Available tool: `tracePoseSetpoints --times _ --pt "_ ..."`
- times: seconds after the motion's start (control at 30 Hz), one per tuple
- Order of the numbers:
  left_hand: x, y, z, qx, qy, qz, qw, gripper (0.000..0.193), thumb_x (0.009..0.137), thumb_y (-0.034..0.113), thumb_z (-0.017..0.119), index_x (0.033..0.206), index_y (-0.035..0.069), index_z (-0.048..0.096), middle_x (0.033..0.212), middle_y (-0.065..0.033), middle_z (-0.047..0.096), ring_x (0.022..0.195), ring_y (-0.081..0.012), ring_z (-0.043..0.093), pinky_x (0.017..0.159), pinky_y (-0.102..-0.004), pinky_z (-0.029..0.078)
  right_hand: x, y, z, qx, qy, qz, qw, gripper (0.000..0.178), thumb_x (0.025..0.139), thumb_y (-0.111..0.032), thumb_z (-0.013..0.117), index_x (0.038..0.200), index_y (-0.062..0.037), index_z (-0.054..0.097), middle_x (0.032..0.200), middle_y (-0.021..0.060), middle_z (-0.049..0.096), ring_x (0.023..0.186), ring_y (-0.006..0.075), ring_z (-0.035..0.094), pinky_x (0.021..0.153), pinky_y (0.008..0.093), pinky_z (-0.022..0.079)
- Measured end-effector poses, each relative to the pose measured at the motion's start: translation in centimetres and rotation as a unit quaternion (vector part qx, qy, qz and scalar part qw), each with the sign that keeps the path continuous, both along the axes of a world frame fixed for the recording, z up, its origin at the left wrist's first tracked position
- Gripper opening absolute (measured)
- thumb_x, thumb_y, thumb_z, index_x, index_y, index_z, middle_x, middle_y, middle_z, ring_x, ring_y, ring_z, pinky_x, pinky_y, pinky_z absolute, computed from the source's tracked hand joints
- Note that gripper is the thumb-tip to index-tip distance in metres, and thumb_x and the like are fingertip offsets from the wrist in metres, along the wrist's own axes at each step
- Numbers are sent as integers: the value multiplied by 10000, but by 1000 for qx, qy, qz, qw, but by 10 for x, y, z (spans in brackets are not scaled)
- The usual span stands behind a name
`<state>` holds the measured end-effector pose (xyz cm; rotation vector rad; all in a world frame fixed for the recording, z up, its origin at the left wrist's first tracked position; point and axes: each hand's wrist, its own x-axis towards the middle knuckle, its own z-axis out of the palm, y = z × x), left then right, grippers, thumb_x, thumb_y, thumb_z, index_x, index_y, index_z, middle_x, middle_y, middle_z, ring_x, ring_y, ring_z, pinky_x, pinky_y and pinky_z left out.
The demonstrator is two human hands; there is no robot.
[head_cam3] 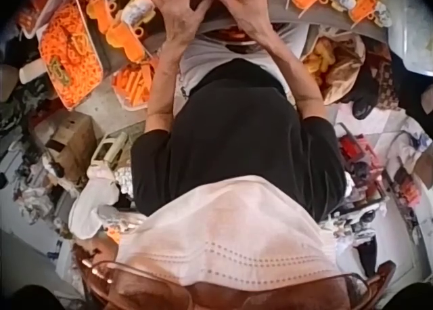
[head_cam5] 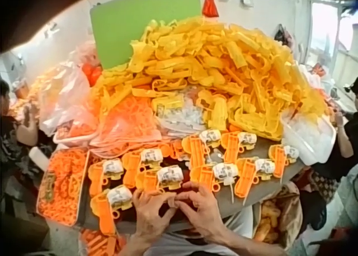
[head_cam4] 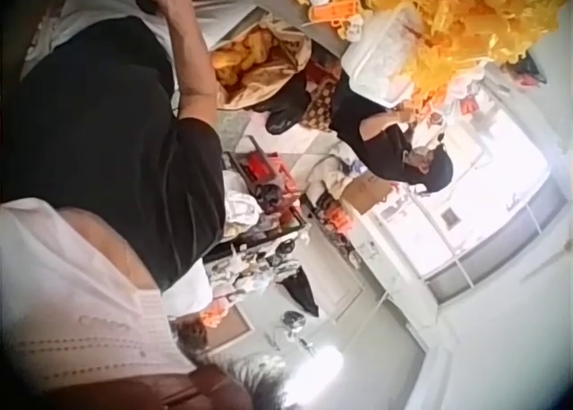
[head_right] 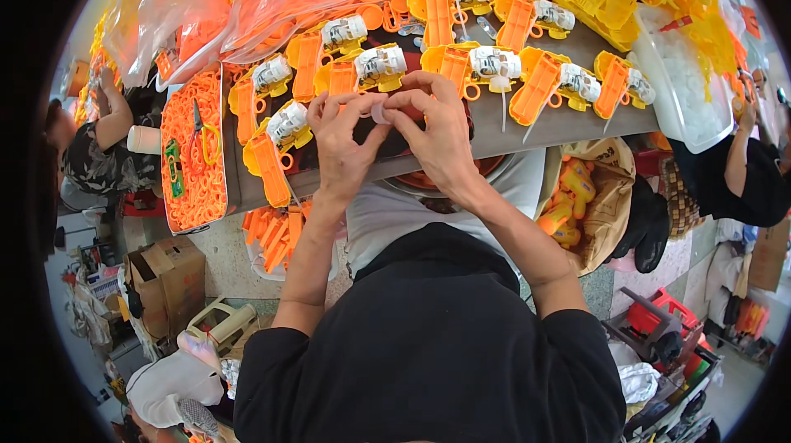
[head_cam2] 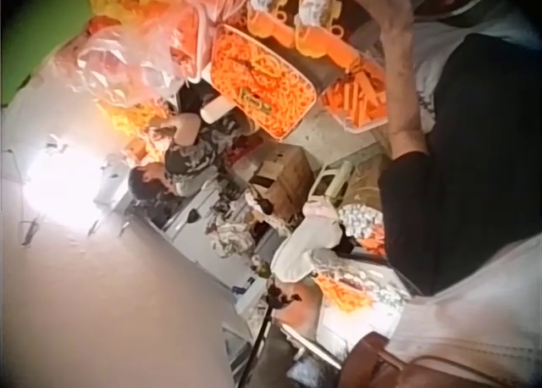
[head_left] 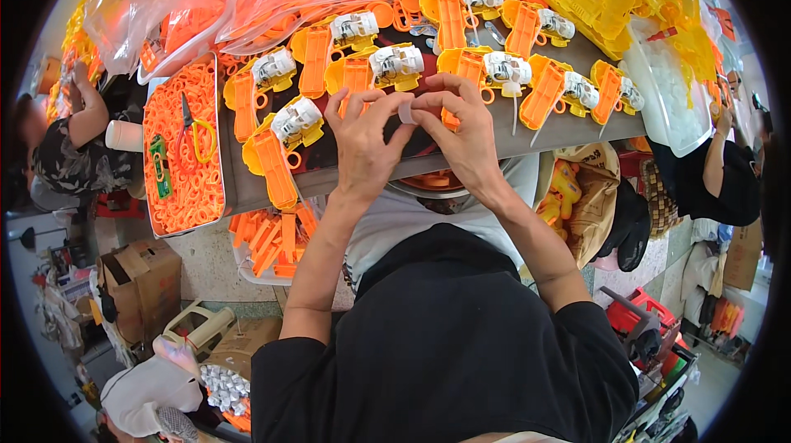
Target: Assembling plastic toy guns by hand at a factory workbench.
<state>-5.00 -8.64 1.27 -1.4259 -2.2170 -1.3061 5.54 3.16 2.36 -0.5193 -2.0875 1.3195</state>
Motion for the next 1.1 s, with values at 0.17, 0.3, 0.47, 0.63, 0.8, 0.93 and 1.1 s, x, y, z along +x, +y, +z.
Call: tracePoseSetpoints --times 0.17,0.3,0.47,0.63,0.8,0.93,1.1 --pt "3 5 3 -49 129 34 990 303 758 177 784 1047 126 712 942 17 677 990 -181 582 1046 -469 289 -7 4 -6 99 10 -3 995 163 793 -43 750 943 -31 687 1229 121 575 1164 237 560 991 356 445" --pt "-20 0 -1 -58 121 121 984 228 787 234 758 992 138 728 1093 33 657 1084 -217 524 1036 -448 284 5 2 0 32 27 23 999 136 803 -61 757 895 -24 664 1272 132 558 1165 244 556 1004 350 436" --pt "-21 -2 -15 -78 136 78 985 270 784 220 761 1038 136 719 1127 30 653 1098 -224 525 1036 -452 287 -13 35 6 121 23 53 991 197 904 -135 692 1050 -34 608 1324 178 534 1242 312 531 1035 395 405" --pt "-20 2 -18 -79 137 67 985 281 775 184 764 1044 123 709 1187 18 640 1138 -231 525 1031 -435 307 -62 70 0 316 -75 94 941 338 963 -287 607 1209 -56 602 1271 142 628 1208 290 570 1142 465 267" --pt "-20 2 -17 -76 110 75 988 294 778 170 750 1061 107 700 1210 10 633 1147 -238 524 1040 -438 312 -76 76 -7 300 -102 121 941 321 958 -276 608 1164 -32 638 1112 152 692 1084 305 632 1143 475 277" --pt "-23 0 -19 -122 173 39 977 317 784 165 735 1089 96 689 1203 8 629 1168 -242 519 1053 -449 312 -81 72 -3 289 -112 152 938 285 913 -248 646 1057 -4 677 998 173 707 982 330 657 1084 463 364" --pt "-28 2 -17 -131 215 18 968 334 786 174 732 1111 110 690 1183 6 628 1143 -229 532 1038 -444 322 -90 74 -6 293 -127 150 936 302 839 -223 702 1033 9 688 945 190 706 959 353 650 985 435 447"
